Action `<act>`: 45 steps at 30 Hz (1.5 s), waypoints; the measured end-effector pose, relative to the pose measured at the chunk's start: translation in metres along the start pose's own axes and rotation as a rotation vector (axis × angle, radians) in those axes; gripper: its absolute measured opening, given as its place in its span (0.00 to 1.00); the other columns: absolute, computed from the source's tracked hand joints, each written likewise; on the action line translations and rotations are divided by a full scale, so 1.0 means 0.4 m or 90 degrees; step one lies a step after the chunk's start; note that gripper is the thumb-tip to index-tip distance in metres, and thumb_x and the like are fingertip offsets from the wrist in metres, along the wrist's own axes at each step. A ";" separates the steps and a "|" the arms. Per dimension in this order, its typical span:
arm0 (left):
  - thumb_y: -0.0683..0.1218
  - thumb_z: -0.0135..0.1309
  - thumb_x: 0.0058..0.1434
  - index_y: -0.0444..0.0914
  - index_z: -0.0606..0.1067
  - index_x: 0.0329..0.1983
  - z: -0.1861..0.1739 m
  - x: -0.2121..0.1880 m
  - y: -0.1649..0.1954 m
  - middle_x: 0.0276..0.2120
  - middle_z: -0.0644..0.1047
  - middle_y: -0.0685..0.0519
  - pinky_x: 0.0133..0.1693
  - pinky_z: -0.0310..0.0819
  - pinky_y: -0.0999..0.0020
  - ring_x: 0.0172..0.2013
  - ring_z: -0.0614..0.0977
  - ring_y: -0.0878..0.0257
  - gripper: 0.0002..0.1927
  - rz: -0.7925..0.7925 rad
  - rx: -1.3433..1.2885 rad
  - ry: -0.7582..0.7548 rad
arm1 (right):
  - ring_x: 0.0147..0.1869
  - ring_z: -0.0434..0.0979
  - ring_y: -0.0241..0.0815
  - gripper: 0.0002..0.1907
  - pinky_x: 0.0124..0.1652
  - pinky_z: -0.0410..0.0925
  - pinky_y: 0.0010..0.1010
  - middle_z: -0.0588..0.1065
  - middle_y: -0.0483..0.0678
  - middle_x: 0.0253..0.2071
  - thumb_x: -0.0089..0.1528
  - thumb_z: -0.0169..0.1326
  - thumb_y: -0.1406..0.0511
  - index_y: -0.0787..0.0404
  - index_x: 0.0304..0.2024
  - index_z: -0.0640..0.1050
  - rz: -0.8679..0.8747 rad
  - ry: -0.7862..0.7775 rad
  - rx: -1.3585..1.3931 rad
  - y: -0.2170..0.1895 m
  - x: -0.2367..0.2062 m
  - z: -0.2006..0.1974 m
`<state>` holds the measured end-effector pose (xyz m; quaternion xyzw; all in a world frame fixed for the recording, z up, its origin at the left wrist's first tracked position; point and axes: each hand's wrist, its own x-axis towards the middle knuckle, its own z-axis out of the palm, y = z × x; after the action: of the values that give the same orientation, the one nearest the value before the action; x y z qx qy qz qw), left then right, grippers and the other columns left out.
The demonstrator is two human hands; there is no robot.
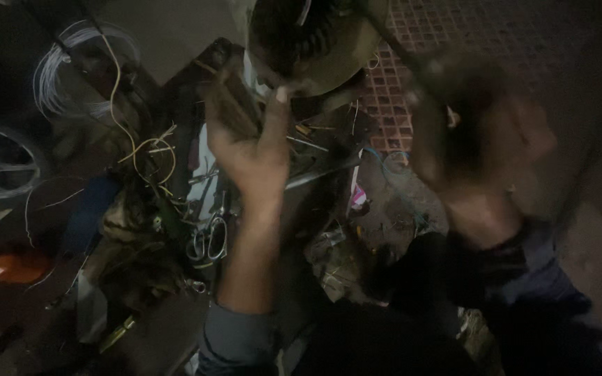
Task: The person works on a cylindrical metal housing set on a cluttered workbench, holding it steady while using a handled tool to work inside it. They pull out internal metal components and debris by hand, place the extracted pieces on the bench, and sort through the small metal parts with both hands.
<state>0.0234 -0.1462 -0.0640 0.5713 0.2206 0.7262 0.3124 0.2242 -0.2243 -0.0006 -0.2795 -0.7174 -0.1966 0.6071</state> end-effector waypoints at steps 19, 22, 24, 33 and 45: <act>0.48 0.61 0.72 0.30 0.73 0.54 0.145 -0.007 0.055 0.25 0.70 0.53 0.22 0.62 0.69 0.19 0.69 0.68 0.18 -0.313 -0.515 -0.034 | 0.47 0.84 0.43 0.06 0.41 0.77 0.29 0.79 0.54 0.47 0.70 0.56 0.72 0.64 0.50 0.75 0.080 0.057 -0.097 -0.074 -0.107 -0.106; 0.51 0.60 0.73 0.31 0.72 0.57 0.137 -0.059 0.058 0.26 0.70 0.56 0.22 0.62 0.71 0.20 0.69 0.70 0.20 -0.322 -0.559 -0.049 | 0.47 0.84 0.43 0.06 0.41 0.77 0.29 0.79 0.54 0.48 0.71 0.57 0.70 0.64 0.49 0.76 0.134 -0.046 -0.010 -0.096 -0.089 -0.087; 0.52 0.59 0.74 0.32 0.73 0.58 0.123 -0.085 0.061 0.24 0.68 0.58 0.23 0.61 0.72 0.20 0.67 0.71 0.21 -0.290 -0.543 -0.079 | 0.47 0.85 0.43 0.06 0.41 0.77 0.28 0.79 0.54 0.48 0.71 0.57 0.69 0.64 0.49 0.76 0.147 -0.117 0.042 -0.089 -0.080 -0.040; 0.50 0.60 0.69 0.34 0.70 0.48 0.019 -0.047 0.074 0.34 0.73 0.50 0.24 0.68 0.68 0.24 0.73 0.65 0.16 -0.317 -0.474 0.060 | 0.58 0.76 0.52 0.18 0.50 0.75 0.39 0.66 0.56 0.60 0.67 0.67 0.55 0.59 0.52 0.81 -0.207 -0.130 -0.361 0.071 0.027 0.072; 0.52 0.66 0.63 0.32 0.66 0.55 -0.013 -0.100 0.002 0.40 0.72 0.48 0.29 0.74 0.65 0.35 0.74 0.57 0.29 -0.436 -0.378 0.093 | 0.33 0.71 0.40 0.08 0.36 0.66 0.34 0.74 0.48 0.32 0.75 0.46 0.72 0.63 0.47 0.78 -0.430 -0.368 -0.841 0.399 -0.013 0.055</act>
<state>0.0243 -0.1748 -0.0925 0.2981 0.2007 0.6512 0.6684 0.3099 -0.0891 -0.0188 -0.3891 -0.6274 -0.6744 0.0134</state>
